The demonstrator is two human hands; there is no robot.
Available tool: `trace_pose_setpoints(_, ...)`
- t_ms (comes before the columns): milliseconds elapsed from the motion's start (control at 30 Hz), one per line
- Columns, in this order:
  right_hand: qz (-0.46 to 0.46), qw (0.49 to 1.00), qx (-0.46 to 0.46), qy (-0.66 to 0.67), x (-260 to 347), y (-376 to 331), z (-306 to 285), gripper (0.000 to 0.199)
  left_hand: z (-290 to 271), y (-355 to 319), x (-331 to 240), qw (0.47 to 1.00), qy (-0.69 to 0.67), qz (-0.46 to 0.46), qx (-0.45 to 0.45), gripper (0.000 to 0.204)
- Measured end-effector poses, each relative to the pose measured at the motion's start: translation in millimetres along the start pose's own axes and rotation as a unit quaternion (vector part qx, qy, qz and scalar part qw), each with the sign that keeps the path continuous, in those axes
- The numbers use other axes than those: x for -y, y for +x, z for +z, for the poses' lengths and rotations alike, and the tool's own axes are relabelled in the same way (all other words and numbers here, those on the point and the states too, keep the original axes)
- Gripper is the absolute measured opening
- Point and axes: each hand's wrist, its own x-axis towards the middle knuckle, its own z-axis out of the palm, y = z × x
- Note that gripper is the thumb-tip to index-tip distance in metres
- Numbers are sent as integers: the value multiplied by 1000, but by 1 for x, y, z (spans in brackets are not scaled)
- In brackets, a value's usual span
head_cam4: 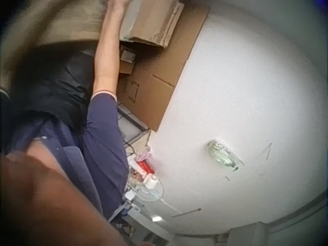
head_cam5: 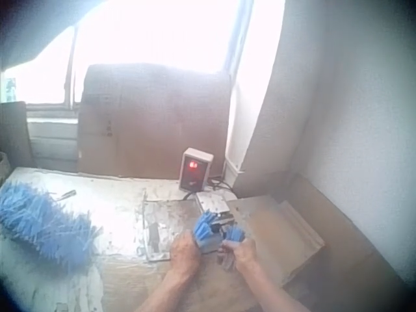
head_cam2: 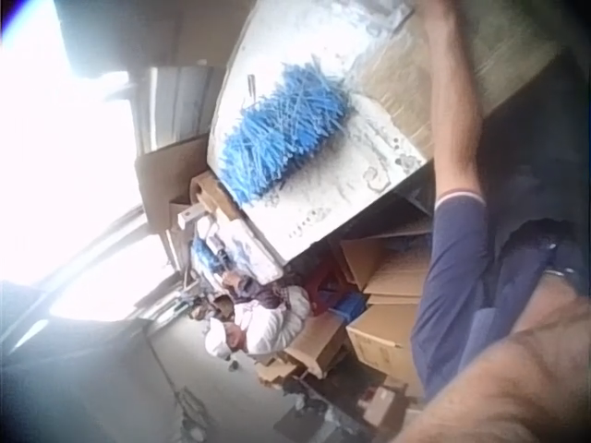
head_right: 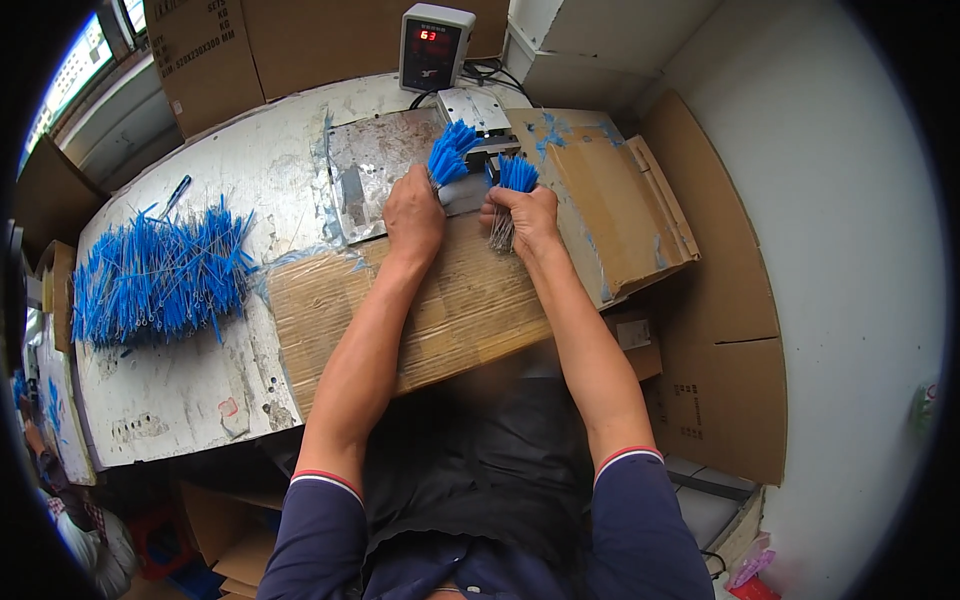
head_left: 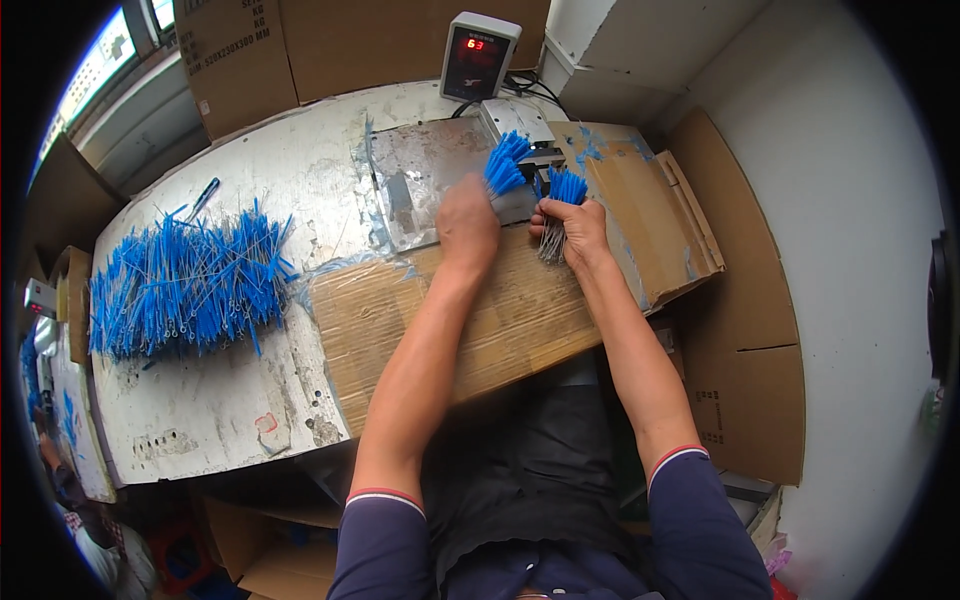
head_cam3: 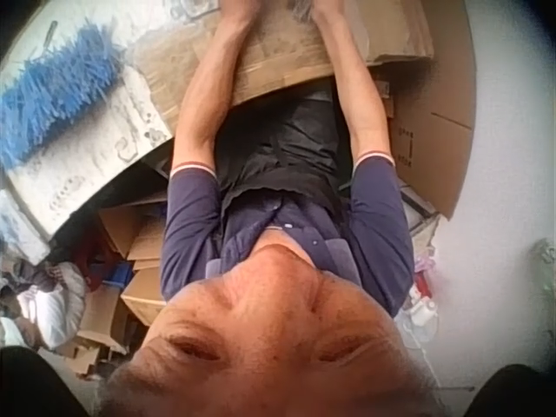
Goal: Assembling blue plastic bristles onto metal wire holders using a small manual crimping press with a digital counter.
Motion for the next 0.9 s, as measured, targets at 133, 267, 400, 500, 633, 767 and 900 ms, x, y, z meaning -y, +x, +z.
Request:
trace_pose_setpoints(133,-26,997,-21,-69,2,1,9,7,0,1,1,1000,-13,-12,-15,8)
trace_pose_setpoints(267,-28,991,-61,-112,3,12,14,7,5,2,3,999,-25,-31,-18,12)
trace_pose_setpoints(400,-51,985,-98,-135,3,16,24,9,4,4,2,999,-20,-47,-14,16)
trace_pose_setpoints(500,-64,982,-118,-133,3,17,27,10,3,4,0,998,-27,-48,-24,14)
trace_pose_setpoints(633,-38,979,-112,-165,9,15,31,19,0,4,1,998,-13,-47,-28,9)
trace_pose_setpoints(767,-35,980,-112,-160,9,13,30,21,0,4,2,998,-9,-13,-56,9)
trace_pose_setpoints(900,-40,982,-124,-137,6,15,31,14,2,5,3,997,-29,-12,-69,11)
